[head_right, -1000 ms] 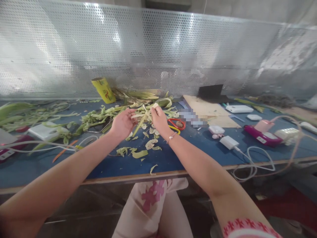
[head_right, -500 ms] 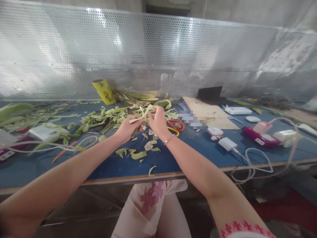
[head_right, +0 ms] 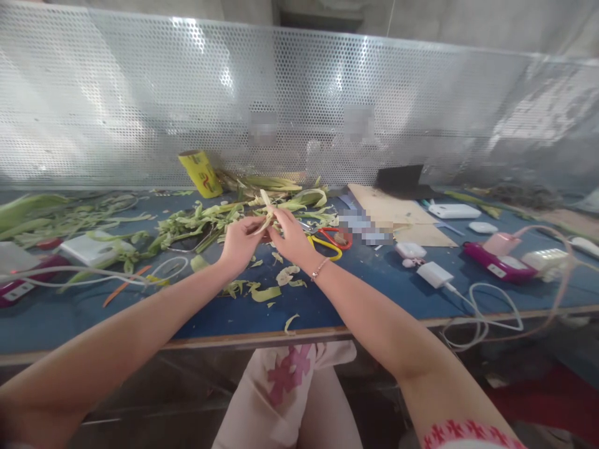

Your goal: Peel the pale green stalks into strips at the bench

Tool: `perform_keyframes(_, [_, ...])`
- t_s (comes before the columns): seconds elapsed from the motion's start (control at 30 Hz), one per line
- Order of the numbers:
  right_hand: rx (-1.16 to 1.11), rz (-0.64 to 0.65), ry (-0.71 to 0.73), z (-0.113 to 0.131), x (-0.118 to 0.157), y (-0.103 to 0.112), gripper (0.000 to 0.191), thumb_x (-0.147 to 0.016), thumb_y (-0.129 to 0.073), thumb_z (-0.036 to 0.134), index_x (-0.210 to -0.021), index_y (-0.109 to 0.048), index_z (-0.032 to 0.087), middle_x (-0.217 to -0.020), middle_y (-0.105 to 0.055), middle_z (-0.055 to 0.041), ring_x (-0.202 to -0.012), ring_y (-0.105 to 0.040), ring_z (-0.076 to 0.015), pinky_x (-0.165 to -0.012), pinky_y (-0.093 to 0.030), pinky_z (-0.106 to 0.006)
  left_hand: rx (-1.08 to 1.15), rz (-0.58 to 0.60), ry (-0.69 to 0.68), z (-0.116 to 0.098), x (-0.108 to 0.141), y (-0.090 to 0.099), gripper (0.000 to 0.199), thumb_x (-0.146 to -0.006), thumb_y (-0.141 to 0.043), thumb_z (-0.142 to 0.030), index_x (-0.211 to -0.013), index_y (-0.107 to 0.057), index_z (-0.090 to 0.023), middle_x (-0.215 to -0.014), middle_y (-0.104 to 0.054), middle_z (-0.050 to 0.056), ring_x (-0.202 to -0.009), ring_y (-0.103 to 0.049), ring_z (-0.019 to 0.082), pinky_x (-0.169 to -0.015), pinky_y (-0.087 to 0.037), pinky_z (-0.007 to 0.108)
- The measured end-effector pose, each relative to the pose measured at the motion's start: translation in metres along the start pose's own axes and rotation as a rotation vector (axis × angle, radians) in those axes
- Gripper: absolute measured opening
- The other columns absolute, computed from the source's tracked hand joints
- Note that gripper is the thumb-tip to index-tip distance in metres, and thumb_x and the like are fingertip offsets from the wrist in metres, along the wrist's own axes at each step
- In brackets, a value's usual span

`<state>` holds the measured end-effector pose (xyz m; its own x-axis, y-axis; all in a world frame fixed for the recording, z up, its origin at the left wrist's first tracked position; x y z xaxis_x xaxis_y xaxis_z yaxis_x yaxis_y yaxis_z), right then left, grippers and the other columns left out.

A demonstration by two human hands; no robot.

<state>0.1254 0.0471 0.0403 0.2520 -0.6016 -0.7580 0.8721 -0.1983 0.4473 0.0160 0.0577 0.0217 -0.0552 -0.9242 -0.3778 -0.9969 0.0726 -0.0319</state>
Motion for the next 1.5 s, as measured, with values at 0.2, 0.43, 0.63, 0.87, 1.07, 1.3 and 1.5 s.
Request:
perform_keyframes(0.2, [-0.129, -0.034, -0.098, -0.007, 0.0, 0.002, 0.038, -0.085, -0.048, 0.032, -0.121, -0.052, 0.021, -0.125, -0.054, -0.0097, -0.117, -0.05, -0.0203, -0.089, -0.05, -0.035, 0.075, 0.051, -0.002, 0.002, 0.003, -0.01, 0.033, -0.071, -0.061, -0.026, -0.102, -0.067, -0.015, -0.095, -0.071, 0.007, -0.083, -0.066, 0.02, -0.078, -0.055, 0.037])
perform_keyframes(0.43, [-0.142, -0.154, -0.219, -0.007, 0.001, 0.015, 0.033, -0.088, -0.04, 0.038, -0.105, -0.063, 0.02, -0.108, -0.066, -0.0064, -0.101, -0.059, -0.0194, -0.091, -0.045, -0.036, 0.073, 0.101, 0.013, 0.0, 0.007, -0.017, 0.03, -0.072, -0.059, -0.021, -0.1, -0.068, -0.014, -0.09, -0.071, 0.005, -0.071, -0.066, 0.015, -0.074, -0.055, 0.033])
perform_keyframes(0.63, [-0.117, -0.117, -0.298, -0.017, -0.001, 0.018, 0.033, -0.086, -0.042, 0.039, -0.09, -0.066, 0.017, -0.089, -0.068, -0.0054, -0.084, -0.061, -0.018, -0.079, -0.046, -0.031, 0.125, 0.102, 0.09, 0.006, 0.004, -0.017, 0.029, -0.066, -0.068, -0.025, -0.092, -0.068, -0.012, -0.089, -0.071, 0.007, -0.058, -0.061, 0.011, -0.061, -0.054, 0.029])
perform_keyframes(0.87, [-0.163, -0.116, -0.332, -0.026, -0.002, 0.02, 0.034, -0.085, -0.043, 0.041, -0.09, -0.066, 0.017, -0.082, -0.066, -0.003, -0.077, -0.059, -0.0164, -0.076, -0.045, -0.03, 0.196, 0.162, 0.146, 0.006, 0.001, -0.019, 0.033, -0.061, -0.073, -0.025, -0.09, -0.068, -0.012, -0.082, -0.072, 0.007, -0.056, -0.059, 0.009, -0.057, -0.049, 0.024])
perform_keyframes(1.07, [-0.409, -0.082, -0.37, -0.043, -0.002, 0.008, 0.038, -0.084, -0.043, 0.048, -0.096, -0.064, 0.018, -0.08, -0.065, -0.0033, -0.079, -0.06, -0.0168, -0.076, -0.048, -0.031, 0.286, 0.221, 0.222, 0.011, -0.003, -0.02, 0.031, -0.058, -0.074, -0.019, -0.086, -0.066, -0.011, -0.08, -0.071, 0.008, -0.059, -0.06, 0.01, -0.06, -0.048, 0.024])
perform_keyframes(1.3, [-0.31, -0.101, -0.29, -0.027, -0.003, 0.017, 0.033, -0.077, -0.056, 0.047, -0.095, -0.052, 0.02, -0.084, -0.063, -0.0032, -0.077, -0.06, -0.0161, -0.072, -0.049, -0.032, 0.04, 0.13, 0.087, 0.004, -0.001, -0.015, 0.023, -0.061, -0.064, -0.015, -0.083, -0.058, -0.015, -0.08, -0.066, 0.003, -0.073, -0.06, 0.013, -0.074, -0.047, 0.03])
perform_keyframes(1.5, [0.157, -0.009, 0.02, 0.003, -0.005, 0.018, 0.019, -0.084, -0.052, 0.038, -0.084, -0.055, 0.019, -0.087, -0.062, -0.0063, -0.087, -0.057, -0.0205, -0.081, -0.042, -0.036, -0.131, 0.007, 0.018, -0.006, 0.004, -0.005, 0.012, -0.067, -0.057, -0.021, -0.078, -0.055, -0.018, -0.077, -0.059, 0.0, -0.073, -0.054, 0.012, -0.067, -0.042, 0.024])
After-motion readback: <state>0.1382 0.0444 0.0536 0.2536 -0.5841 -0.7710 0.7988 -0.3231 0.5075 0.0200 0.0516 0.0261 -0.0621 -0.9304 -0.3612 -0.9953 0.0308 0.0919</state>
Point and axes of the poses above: each hand's wrist, its own x-axis away from the middle knuckle, its own y-axis out of the back of the hand, z = x × y, the point moved 8 cm from there along -x, towards the middle knuckle
